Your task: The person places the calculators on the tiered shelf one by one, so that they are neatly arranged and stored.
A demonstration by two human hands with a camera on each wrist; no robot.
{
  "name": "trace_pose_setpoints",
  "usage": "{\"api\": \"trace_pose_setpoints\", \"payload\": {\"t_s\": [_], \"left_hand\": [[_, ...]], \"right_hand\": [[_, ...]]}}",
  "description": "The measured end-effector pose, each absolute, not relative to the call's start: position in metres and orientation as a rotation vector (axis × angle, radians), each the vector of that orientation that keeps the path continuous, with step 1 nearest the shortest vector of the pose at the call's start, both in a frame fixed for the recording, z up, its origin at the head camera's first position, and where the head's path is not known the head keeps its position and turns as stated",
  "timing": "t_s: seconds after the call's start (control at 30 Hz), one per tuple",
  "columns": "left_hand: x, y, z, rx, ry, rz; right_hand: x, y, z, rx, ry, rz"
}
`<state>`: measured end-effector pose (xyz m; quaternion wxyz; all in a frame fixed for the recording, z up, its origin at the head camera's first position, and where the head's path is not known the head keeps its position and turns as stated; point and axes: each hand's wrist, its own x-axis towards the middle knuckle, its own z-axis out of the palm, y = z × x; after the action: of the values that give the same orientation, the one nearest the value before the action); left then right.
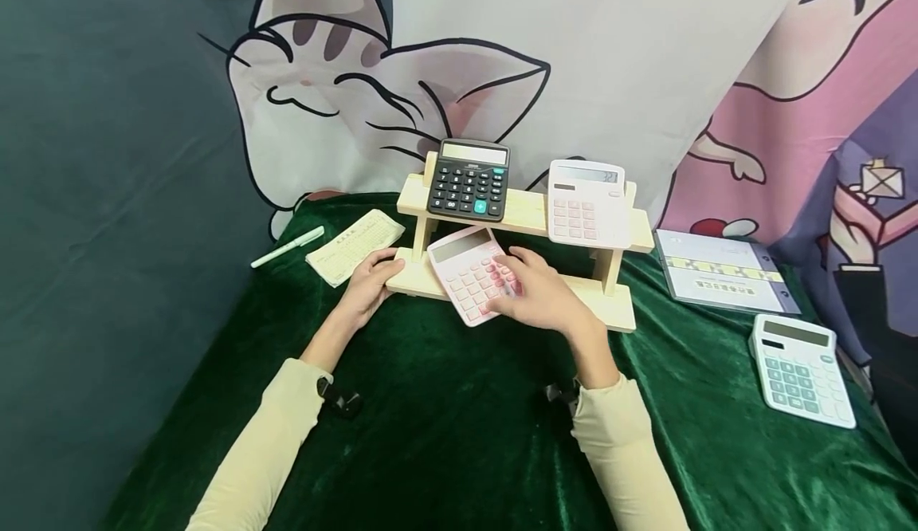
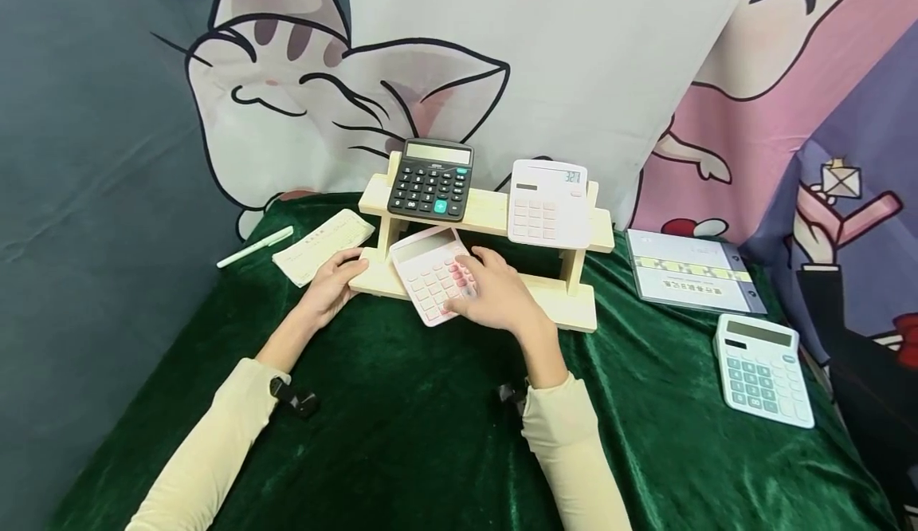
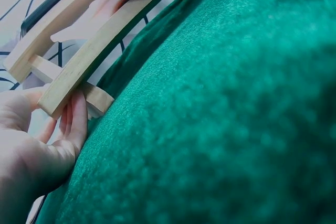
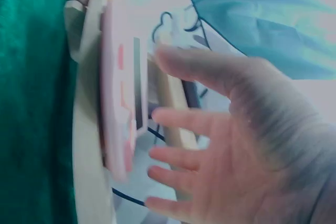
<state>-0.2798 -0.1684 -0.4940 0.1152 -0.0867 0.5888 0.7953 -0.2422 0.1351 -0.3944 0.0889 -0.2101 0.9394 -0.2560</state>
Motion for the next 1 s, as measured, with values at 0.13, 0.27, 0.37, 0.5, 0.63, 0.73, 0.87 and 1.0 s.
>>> {"api": "trace_pose_setpoints", "payload": {"t_s": [0.13, 0.27, 0.37, 0.5, 0.63, 0.73, 0.87, 1.0], "left_hand": [[-0.278, -0.172, -0.494, -0.249, 1.719, 2.346], [-0.278, -0.174, -0.493, -0.258, 1.707, 2.371], [-0.278, -0.172, -0.493, -0.247, 1.708, 2.36], [-0.277, -0.17, -0.494, -0.245, 1.711, 2.352], [-0.277, -0.171, -0.492, -0.24, 1.711, 2.363], [-0.278, -0.171, -0.492, -0.22, 1.715, 2.361], [-0.279, -0.17, -0.493, -0.22, 1.704, 2.363], [-0.28, -0.17, -0.495, -0.226, 1.701, 2.36]], "right_hand": [[-0.243, 0.136, -0.393, -0.713, 2.687, -0.739], [-0.245, 0.132, -0.394, -0.743, 2.653, -0.739], [-0.244, 0.13, -0.396, -0.704, 2.665, -0.751], [-0.242, 0.127, -0.399, -0.7, 2.719, -0.723], [-0.242, 0.122, -0.404, -0.724, 2.794, -0.687], [-0.241, 0.117, -0.407, -0.696, 2.841, -0.686], [-0.24, 0.109, -0.413, -0.646, 2.896, -0.671], [-0.238, 0.1, -0.418, -0.635, 2.938, -0.642]]}}
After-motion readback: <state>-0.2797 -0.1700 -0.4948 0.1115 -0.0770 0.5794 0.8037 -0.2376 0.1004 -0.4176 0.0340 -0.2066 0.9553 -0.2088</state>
